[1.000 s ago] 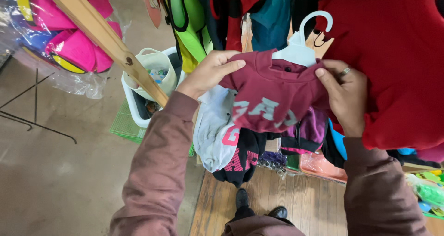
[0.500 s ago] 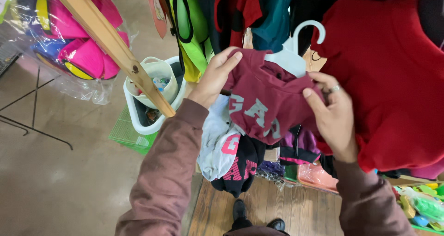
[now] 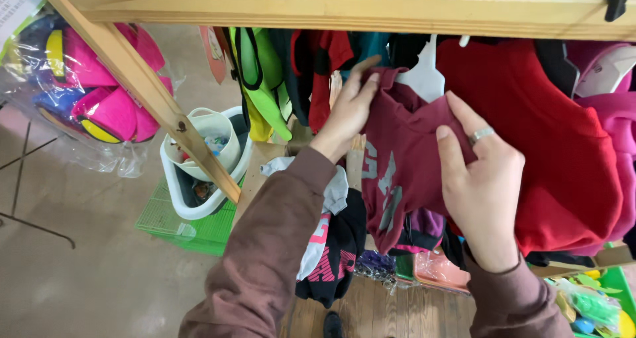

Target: The person takes various small pet garments from a box, places them on hangers, and hangs them on a wooden clothing rack.

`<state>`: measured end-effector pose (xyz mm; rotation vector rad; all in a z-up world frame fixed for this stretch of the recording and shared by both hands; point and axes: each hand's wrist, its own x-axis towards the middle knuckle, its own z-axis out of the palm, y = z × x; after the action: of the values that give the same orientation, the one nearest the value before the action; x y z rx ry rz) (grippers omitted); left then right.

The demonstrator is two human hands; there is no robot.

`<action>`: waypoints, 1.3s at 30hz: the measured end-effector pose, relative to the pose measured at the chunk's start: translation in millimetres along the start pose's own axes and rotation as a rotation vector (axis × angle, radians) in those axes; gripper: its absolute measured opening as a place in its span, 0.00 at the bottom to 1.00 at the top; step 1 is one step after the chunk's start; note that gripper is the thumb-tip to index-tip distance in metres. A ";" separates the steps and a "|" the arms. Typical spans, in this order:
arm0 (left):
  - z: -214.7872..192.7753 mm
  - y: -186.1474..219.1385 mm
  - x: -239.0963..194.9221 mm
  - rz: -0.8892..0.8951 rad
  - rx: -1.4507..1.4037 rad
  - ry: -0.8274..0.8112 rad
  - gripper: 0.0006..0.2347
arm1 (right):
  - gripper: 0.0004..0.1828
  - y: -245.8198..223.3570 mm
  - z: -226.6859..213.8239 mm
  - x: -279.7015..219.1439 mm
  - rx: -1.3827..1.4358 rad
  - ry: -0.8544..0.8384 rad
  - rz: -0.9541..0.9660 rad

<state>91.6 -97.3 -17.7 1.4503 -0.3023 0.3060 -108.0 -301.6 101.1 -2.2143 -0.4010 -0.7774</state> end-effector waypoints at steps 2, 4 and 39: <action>7.8 -10.0 10.2 0.089 0.045 -0.033 0.24 | 0.24 -2.0 -0.9 8.6 -0.019 0.022 0.045; 14.7 -6.1 11.9 0.179 0.089 -0.066 0.27 | 0.24 -3.3 -3.0 14.2 -0.038 0.044 0.090; 99.2 229.8 -35.2 0.716 0.813 -0.051 0.12 | 0.18 2.2 -15.4 16.8 -0.472 0.307 -0.299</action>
<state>-30.4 -174.8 189.7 2.1094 -0.8048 1.0625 -100.4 -313.7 118.9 -2.4313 -0.4321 -1.4785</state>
